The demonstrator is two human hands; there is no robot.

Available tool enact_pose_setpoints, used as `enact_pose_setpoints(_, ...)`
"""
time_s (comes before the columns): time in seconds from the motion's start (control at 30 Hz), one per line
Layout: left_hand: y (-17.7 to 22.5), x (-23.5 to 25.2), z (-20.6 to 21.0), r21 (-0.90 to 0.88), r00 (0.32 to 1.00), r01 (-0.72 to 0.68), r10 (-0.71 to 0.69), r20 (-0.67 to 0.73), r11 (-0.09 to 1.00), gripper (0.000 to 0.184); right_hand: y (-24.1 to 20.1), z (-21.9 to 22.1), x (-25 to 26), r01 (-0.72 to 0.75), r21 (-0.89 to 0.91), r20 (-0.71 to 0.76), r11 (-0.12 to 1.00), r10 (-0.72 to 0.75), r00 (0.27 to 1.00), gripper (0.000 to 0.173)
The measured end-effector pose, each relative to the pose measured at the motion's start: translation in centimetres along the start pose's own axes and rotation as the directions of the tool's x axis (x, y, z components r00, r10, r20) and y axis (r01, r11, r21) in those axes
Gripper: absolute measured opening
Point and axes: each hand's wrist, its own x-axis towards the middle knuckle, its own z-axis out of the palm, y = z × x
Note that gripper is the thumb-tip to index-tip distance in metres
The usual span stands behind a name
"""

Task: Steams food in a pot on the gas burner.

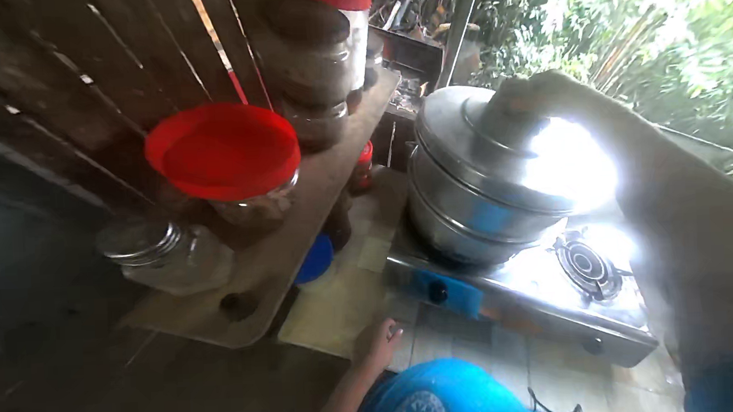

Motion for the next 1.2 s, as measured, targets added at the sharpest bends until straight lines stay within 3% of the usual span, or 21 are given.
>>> enact_pose_setpoints(0.13, 0.2, 0.1, -0.2, 0.027, 0.999, -0.005, 0.005, -0.036, 1.0, 0.045, -0.7, 0.0, -1.0, 0.005, -0.091, 0.003, 0.996, -0.005, 1.0, 0.045)
enact_pose_setpoints(0.33, 0.8, -0.4, 0.1, 0.045, 0.998, -0.021, 0.024, -0.062, 0.999, 0.044, -0.3, 0.4, -1.0, 0.097, -0.051, 0.001, 0.994, -0.097, 0.995, 0.033)
enact_pose_setpoints(0.47, 0.8, -0.8, 0.6, 0.069, 0.997, -0.015, 0.02, -0.068, 0.997, 0.045, -1.8, -1.1, -3.7, -0.045, 0.101, -0.021, 0.994, 0.047, 0.999, 0.036)
enact_pose_setpoints(0.53, 0.7, -1.1, 0.7, 0.08, 0.998, -0.007, 0.012, -0.069, 0.997, 0.045, -2.1, -1.9, -5.0, -0.025, 0.13, -0.054, 0.991, 0.033, 0.998, 0.031)
enact_pose_setpoints(0.67, 0.2, -1.4, 0.6, 0.085, 0.996, 0.0, 0.007, -0.086, 0.996, 0.044, -2.9, -1.6, -8.3, 0.144, -0.062, -0.044, 0.988, -0.147, 0.988, 0.034)
enact_pose_setpoints(0.77, 0.3, -1.7, 0.6, 0.093, 0.997, -0.006, 0.013, -0.078, 0.996, 0.044, -3.2, 1.0, -9.5, 0.123, -0.222, 0.074, 0.967, -0.109, 0.991, 0.047)
enact_pose_setpoints(0.93, 0.8, -2.2, 0.7, 0.094, 0.996, -0.016, 0.024, -0.082, 0.995, 0.044, -4.0, 1.7, -10.3, 0.149, -0.286, 0.067, 0.947, -0.135, 0.989, 0.034)
enact_pose_setpoints(1.07, 0.7, -2.6, 1.1, 0.089, 0.998, -0.01, 0.016, -0.061, 0.996, 0.043, -3.6, 2.1, -10.2, 0.231, -0.26, 0.065, 0.938, -0.221, 0.973, 0.027)
enact_pose_setpoints(1.13, 0.2, -2.6, 1.4, 0.088, 0.997, -0.015, 0.021, -0.068, 0.996, 0.042, -3.0, 1.0, -10.1, 0.271, -0.165, 0.094, 0.948, -0.259, 0.961, 0.027)
enact_pose_setpoints(1.2, -0.4, -2.5, 1.7, 0.092, 0.997, -0.015, 0.022, -0.075, 0.996, 0.042, -2.5, -0.1, -9.7, 0.191, -0.033, 0.086, 0.981, -0.187, 0.979, 0.029)
